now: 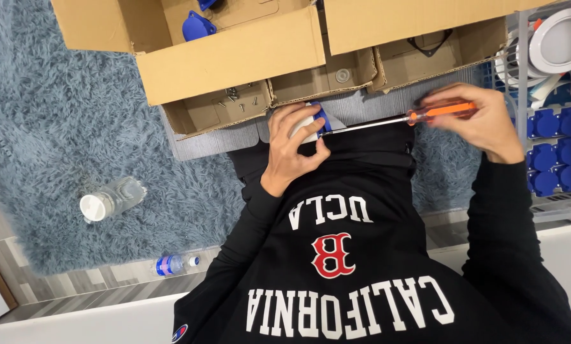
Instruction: Assembling a blue electrical socket into a white plastic housing using a screwdriver while sitting on the floor.
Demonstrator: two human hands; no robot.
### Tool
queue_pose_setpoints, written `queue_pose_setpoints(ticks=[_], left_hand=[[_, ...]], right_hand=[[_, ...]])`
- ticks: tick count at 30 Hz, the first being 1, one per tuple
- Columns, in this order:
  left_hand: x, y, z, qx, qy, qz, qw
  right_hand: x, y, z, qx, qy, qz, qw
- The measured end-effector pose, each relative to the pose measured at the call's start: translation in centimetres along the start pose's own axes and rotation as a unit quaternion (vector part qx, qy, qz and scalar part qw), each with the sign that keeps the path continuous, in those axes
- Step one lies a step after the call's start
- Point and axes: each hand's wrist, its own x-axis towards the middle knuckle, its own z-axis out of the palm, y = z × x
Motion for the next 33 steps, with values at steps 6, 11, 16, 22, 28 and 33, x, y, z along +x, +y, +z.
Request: queue_pose_setpoints(ticks=[6, 11, 16, 22, 28, 33], left_hand=[[0.0, 0.0, 0.1, -0.002, 0.003, -0.001, 1.0], [0.2, -0.1, 0.2, 0.002, 0.011, 0.006, 1.0], [0.9, 0.0, -0.2, 0.004, 0.017, 0.018, 1.0], [1.7, 0.1, -1.4, 0.026, -0.005, 0.064, 0.998], [2.8, 1.7, -4.1, 0.074, -0.017, 0.115, 0.99], [3.2, 1.7, -8.0, 0.123, 0.023, 0.113, 0.986]], right_hand=[[-0.2, 0.6, 0.4, 0.11, 0.03, -0.05, 0.992], [-0.6, 2.0, -0.2, 0.104, 0.056, -0.071, 0.99], [-0.8, 2.0, -0.4, 0.144, 0.068, -0.089, 0.983], [-1.2, 1.5, -0.2, 0.184, 0.076, -0.113, 0.973], [-1.1, 2.1, 0.3, 0.156, 0.109, -0.128, 0.973], [-1.5, 1.1, -0.2, 0.146, 0.103, -0.133, 0.975]])
